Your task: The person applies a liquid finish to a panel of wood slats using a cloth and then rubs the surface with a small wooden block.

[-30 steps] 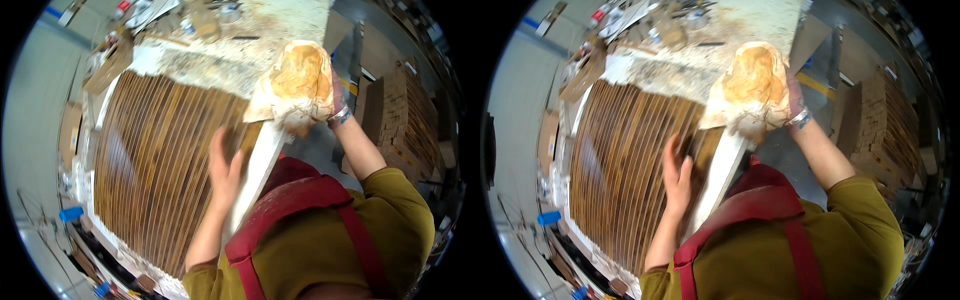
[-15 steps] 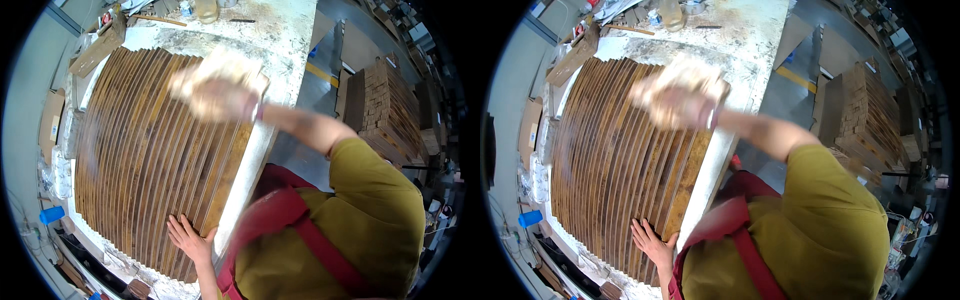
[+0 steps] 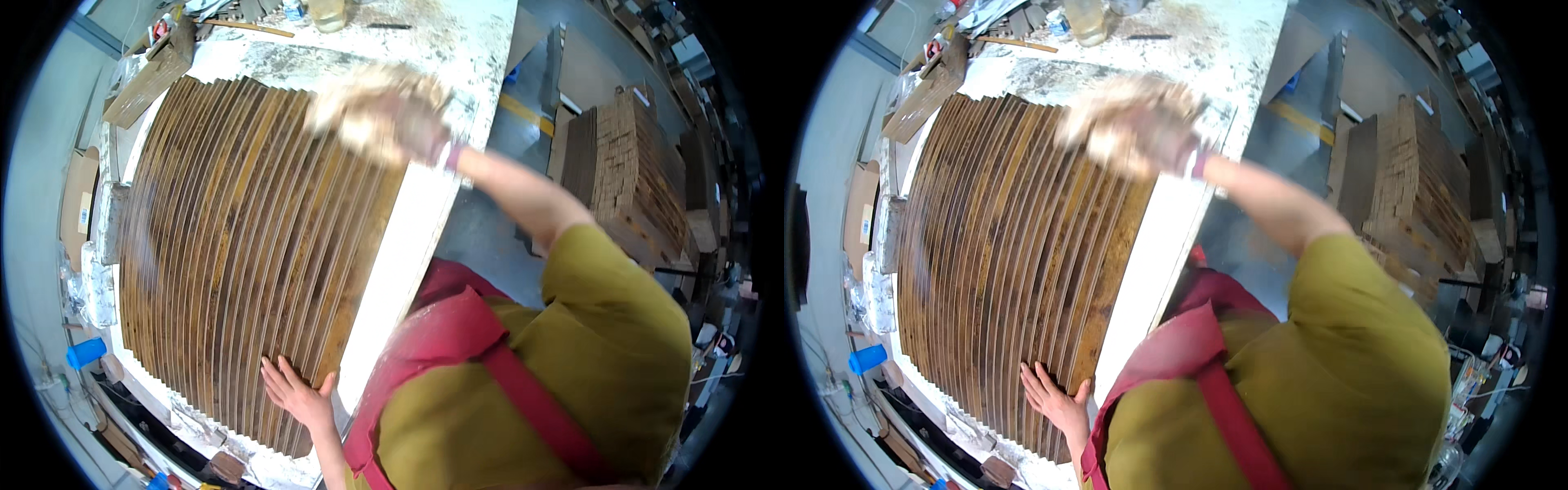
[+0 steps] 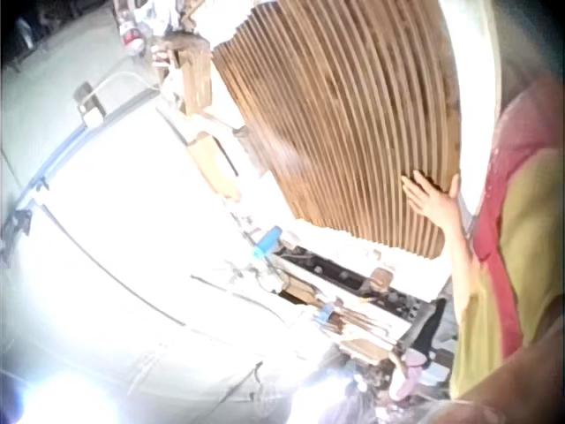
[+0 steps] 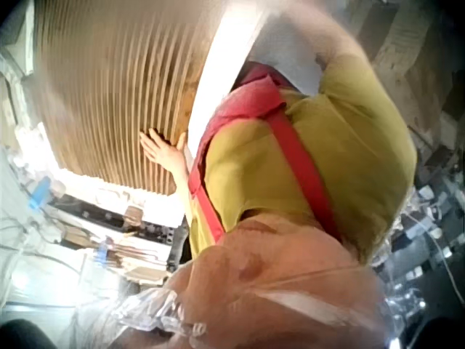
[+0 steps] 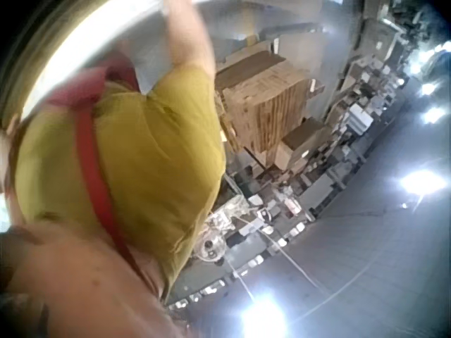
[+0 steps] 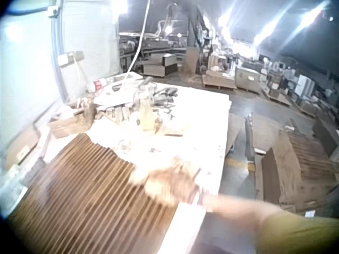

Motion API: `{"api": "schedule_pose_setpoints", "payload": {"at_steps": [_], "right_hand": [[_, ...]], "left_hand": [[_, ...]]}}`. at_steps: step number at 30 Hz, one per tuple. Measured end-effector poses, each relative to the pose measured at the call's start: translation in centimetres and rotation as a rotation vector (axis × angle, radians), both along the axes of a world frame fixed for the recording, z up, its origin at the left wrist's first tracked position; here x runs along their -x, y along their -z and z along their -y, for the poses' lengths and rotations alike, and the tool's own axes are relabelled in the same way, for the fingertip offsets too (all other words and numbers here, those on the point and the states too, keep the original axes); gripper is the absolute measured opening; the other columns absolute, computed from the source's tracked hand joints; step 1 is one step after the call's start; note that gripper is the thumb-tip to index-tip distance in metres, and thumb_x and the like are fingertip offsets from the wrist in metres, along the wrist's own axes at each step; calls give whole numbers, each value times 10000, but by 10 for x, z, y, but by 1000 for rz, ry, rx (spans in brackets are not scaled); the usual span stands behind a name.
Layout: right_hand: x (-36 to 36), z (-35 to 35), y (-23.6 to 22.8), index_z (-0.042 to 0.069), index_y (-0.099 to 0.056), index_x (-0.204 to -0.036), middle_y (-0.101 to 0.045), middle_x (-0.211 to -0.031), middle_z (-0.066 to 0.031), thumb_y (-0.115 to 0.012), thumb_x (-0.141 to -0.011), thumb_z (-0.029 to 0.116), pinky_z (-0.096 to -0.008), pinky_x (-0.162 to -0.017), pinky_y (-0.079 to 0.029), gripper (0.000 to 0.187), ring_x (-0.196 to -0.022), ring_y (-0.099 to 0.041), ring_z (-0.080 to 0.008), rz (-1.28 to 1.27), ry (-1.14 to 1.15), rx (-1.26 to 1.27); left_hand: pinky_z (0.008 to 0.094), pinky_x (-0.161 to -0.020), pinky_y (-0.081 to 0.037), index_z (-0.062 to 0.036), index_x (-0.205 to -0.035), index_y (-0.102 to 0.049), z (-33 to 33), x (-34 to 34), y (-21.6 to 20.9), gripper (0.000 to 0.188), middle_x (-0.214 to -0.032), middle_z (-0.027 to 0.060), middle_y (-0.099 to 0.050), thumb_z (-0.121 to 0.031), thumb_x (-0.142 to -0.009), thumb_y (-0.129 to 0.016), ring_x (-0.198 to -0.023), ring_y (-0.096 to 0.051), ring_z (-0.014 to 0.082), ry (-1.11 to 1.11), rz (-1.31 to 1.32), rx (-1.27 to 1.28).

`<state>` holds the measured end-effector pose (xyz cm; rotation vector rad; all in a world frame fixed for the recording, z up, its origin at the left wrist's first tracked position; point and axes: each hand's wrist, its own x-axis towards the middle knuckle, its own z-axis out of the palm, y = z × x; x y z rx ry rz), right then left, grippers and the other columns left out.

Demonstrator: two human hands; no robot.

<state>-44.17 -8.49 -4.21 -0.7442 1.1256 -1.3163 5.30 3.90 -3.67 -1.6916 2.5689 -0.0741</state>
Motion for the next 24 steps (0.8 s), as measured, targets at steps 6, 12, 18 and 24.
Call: {"api": "schedule_pose_setpoints", "payload": {"at_steps": [6,12,18,24], "right_hand": [[-25,16,-56,144,-519,-1328,-607,-1253,-98,-590,-915,339,-342,-957,-497,462,-1120,-604,-200,-1615,-144,-4],[-112,-30,-21,208,-552,-1314,-604,-1266,-85,-689,-827,370,-371,-1018,-465,531,-1179,-579,-204,-1236,-248,699],[-35,21,-115,36,-542,-1312,-669,-1053,-142,-542,-973,249,-296,-833,-574,401,-965,-661,-208,-1567,-273,-513],[-166,-8,-53,152,-552,-1322,-581,-1313,-81,-551,-907,469,-474,-1085,-378,522,-1227,-531,-260,-1462,-317,645]], "left_hand": [[609,-1092,-256,-61,-1485,-332,-4,-4,-2,1099,-1539,224,-288,-817,-717,-544,-1405,-293,432,-6,5,0],[591,-1090,-260,-60,-1474,-349,0,0,1,1055,-1527,215,-312,-778,-735,-573,-1397,-307,425,-8,-46,5],[564,-1120,-239,-50,-1484,-321,1,4,-13,1062,-1535,203,-298,-616,-681,-724,-1404,-296,404,0,-80,-4],[590,-1099,-250,-72,-1465,-353,-1,4,-6,1085,-1521,210,-312,-620,-624,-766,-1384,-319,419,-18,-119,2]]}}
